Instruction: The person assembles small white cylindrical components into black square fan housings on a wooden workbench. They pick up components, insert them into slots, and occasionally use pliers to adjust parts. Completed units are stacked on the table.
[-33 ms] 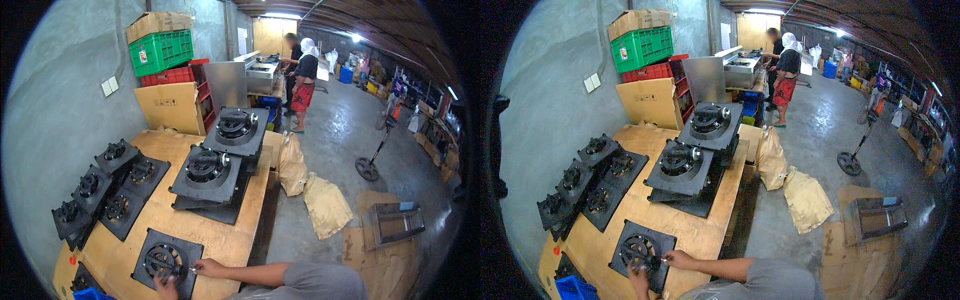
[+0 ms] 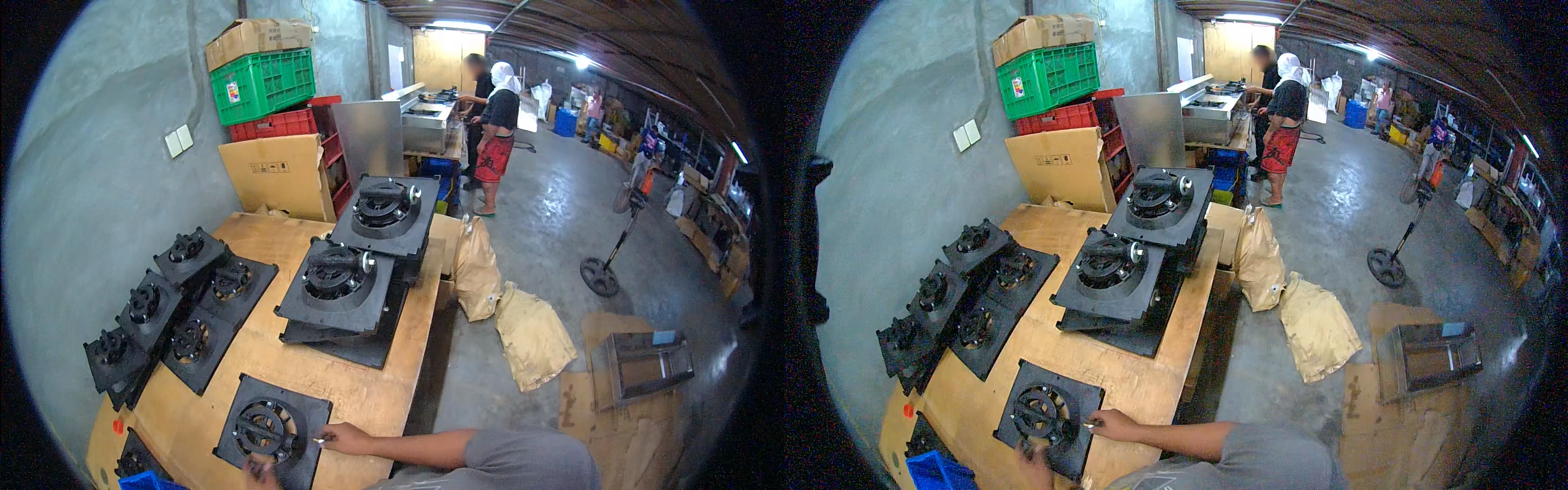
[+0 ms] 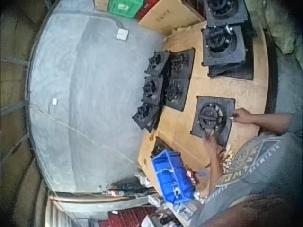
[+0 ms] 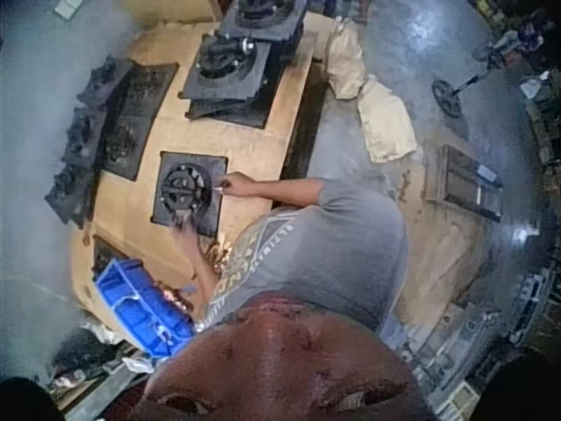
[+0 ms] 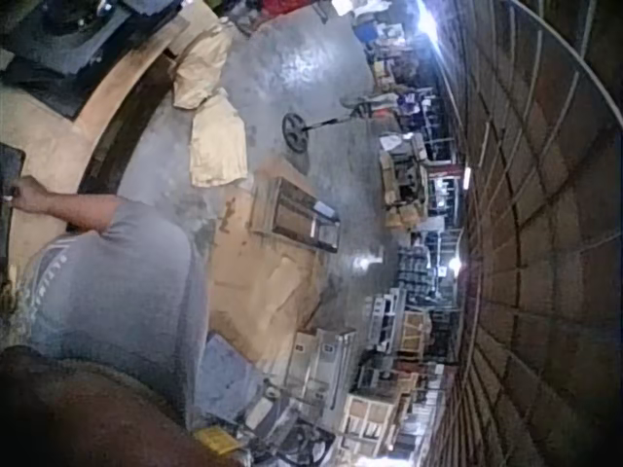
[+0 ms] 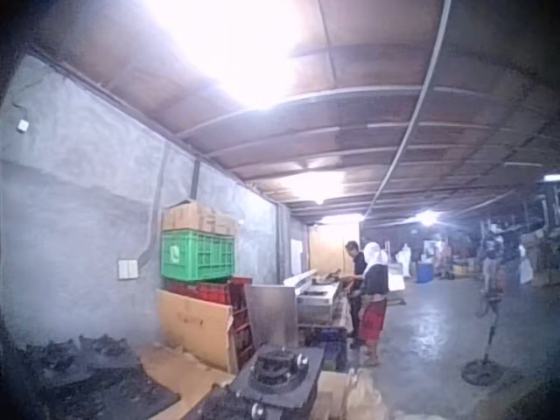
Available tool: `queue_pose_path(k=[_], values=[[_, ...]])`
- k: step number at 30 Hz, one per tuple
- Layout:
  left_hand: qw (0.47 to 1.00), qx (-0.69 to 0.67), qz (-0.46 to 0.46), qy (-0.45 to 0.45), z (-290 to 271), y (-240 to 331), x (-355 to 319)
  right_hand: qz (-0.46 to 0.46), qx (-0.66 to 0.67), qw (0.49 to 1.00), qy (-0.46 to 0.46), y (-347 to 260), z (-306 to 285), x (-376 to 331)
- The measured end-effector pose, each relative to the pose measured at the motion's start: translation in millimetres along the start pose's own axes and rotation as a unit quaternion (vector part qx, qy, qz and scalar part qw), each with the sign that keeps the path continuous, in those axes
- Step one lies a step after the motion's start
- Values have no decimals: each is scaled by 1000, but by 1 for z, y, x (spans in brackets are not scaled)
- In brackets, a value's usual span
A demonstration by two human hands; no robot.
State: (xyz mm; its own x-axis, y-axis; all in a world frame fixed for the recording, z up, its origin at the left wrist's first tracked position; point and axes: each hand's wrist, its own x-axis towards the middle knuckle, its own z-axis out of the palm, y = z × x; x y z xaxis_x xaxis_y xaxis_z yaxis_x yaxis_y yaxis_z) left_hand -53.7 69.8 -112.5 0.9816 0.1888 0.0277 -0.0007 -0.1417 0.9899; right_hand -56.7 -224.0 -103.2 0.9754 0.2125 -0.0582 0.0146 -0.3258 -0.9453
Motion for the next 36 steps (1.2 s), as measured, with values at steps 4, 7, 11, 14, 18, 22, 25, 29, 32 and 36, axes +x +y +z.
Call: queue_pose_path(k=[4, 7, 11, 14, 18, 22, 25, 29, 32, 36], values=[[951, 249, -67, 171, -73, 33, -44, 26, -6, 999, 26, 43, -32, -15], [906, 342, -141, 205, -102, 24, -53, 54, 14, 998, 18, 57, -44, -14], [880, 386, -187, 205, -111, 16, -58, 105, 65, 992, -23, 54, -50, -2], [869, 404, -202, 203, -111, 19, -61, 113, 74, 989, -55, 50, -53, 2], [862, 413, -217, 200, -107, 17, -63, 63, 32, 996, -57, 57, -56, -2], [855, 424, -218, 206, -110, 21, -65, 0, 5, 999, -36, 67, -50, -1], [848, 431, -225, 210, -113, 22, -70, -7, 4, 999, -40, 65, -50, -1], [843, 437, -231, 212, -115, 22, -73, -1, -2, 999, -50, 65, -52, -1], [837, 445, -236, 216, -119, 22, -80, -7, -6, 998, -65, 60, -57, -4], [834, 445, -240, 221, -119, 21, -80, -23, -12, 998, -52, 67, -54, 0]])
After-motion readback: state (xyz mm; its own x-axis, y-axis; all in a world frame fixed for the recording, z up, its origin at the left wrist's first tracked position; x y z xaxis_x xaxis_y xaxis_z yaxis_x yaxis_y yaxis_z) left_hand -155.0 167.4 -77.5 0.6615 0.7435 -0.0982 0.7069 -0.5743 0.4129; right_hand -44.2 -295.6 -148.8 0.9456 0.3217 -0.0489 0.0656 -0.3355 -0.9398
